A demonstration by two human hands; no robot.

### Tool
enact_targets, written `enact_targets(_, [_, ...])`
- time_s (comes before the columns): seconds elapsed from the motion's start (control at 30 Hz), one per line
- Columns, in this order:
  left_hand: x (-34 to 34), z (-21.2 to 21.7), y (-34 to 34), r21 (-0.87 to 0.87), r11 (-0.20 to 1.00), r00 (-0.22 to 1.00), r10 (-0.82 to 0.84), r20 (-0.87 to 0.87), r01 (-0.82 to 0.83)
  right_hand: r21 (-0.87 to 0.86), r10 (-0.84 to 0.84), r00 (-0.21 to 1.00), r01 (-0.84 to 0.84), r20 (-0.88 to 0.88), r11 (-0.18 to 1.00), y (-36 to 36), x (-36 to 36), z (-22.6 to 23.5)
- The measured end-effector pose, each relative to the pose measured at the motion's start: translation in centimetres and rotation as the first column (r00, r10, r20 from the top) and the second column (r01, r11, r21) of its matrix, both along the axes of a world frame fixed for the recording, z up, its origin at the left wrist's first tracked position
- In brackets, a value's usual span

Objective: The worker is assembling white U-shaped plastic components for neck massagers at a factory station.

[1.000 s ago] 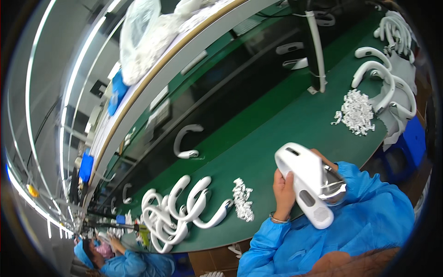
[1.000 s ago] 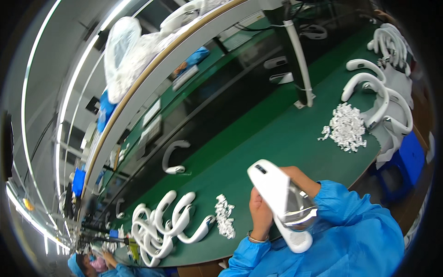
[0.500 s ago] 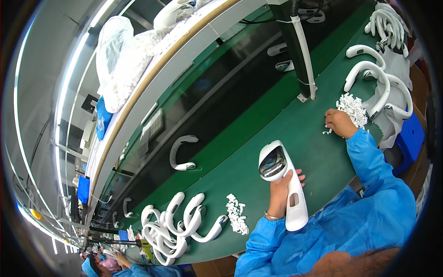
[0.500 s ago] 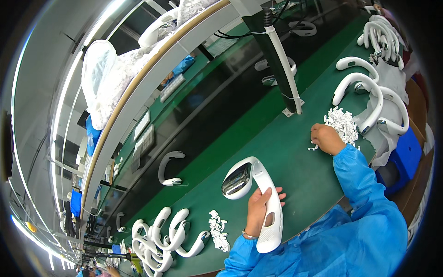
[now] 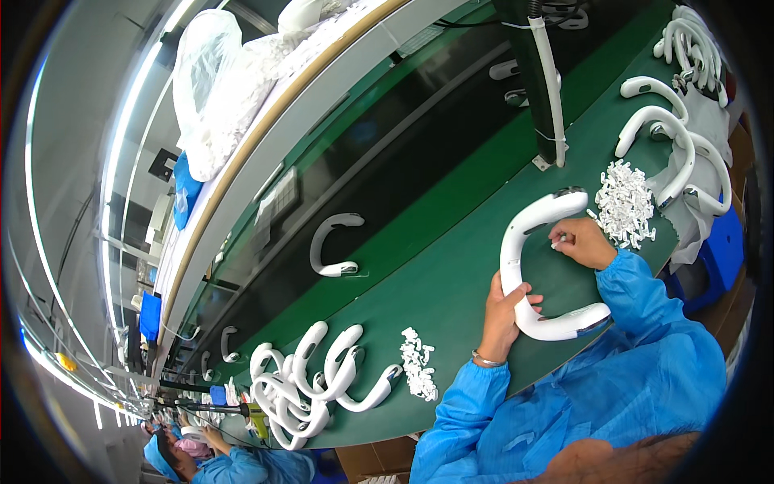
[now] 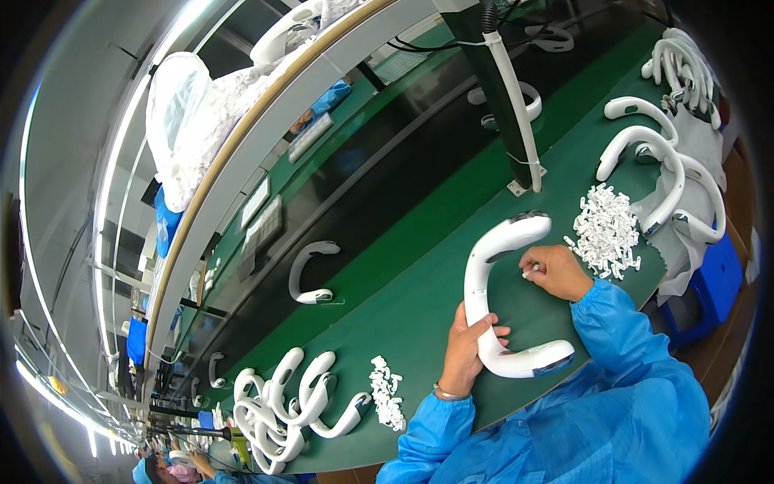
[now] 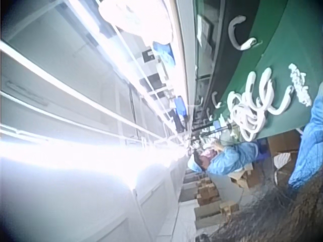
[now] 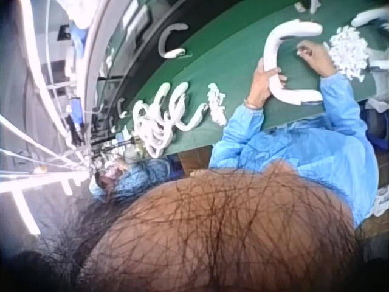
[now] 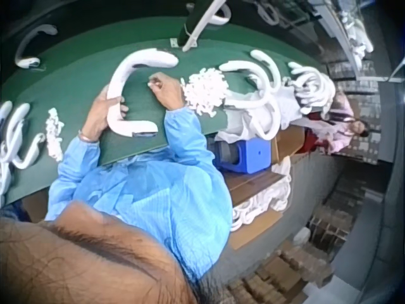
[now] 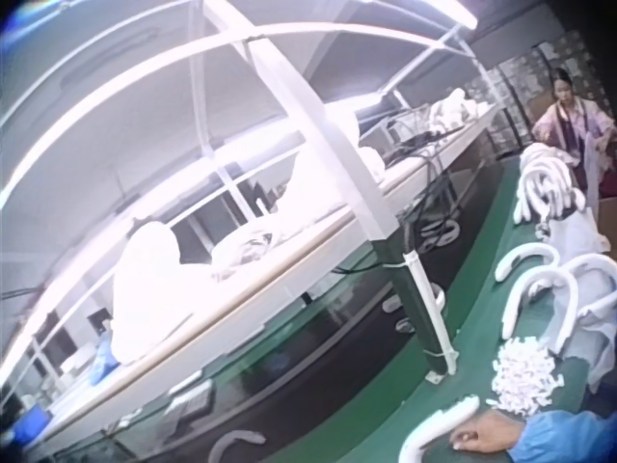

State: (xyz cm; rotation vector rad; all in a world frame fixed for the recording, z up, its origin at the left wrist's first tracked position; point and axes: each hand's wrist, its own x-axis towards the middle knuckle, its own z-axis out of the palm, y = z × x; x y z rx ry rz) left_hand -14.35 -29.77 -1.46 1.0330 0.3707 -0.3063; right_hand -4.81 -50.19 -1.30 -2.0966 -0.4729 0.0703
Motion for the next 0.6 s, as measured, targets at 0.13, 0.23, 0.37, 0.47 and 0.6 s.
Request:
enact_targets(0.13, [-0.5,-0.9,-0.3,-0.054,0.996,0.997,0.072,0.002,-0.072,-0.102,0.037,0.995,-0.028,0.089,0.994,0.3,-0.6,-4.3])
enact_targets(0.23, [-1.0,-1.1,-0.4,-0.085,0.991,0.993,0.110,0.041,-0.107,-0.066,0.053,0.990,-0.045,0.131,0.997,0.7,-0.9,-3.9])
enact_targets(0.37, [-1.4,-0.9,-0.5,-0.144,0.989,0.999,0.045,0.006,-0.044,-0.015,0.074,0.981,-0.078,-0.181,0.997,1.3,-1.4,-2.2])
enact_targets(0.47, [-1.5,-1.3,-0.9,-0.253,0.964,0.996,0.078,-0.038,-0.085,0.077,0.116,0.973,-0.134,0.200,0.988,1.7,-1.8,-1.0])
enact_targets(0.6, [-1.4,-2.7,-0.5,-0.159,0.983,0.995,0.099,0.031,-0.093,0.284,0.051,0.997,-0.030,-0.065,0.958,2.9,-3.2,1.2])
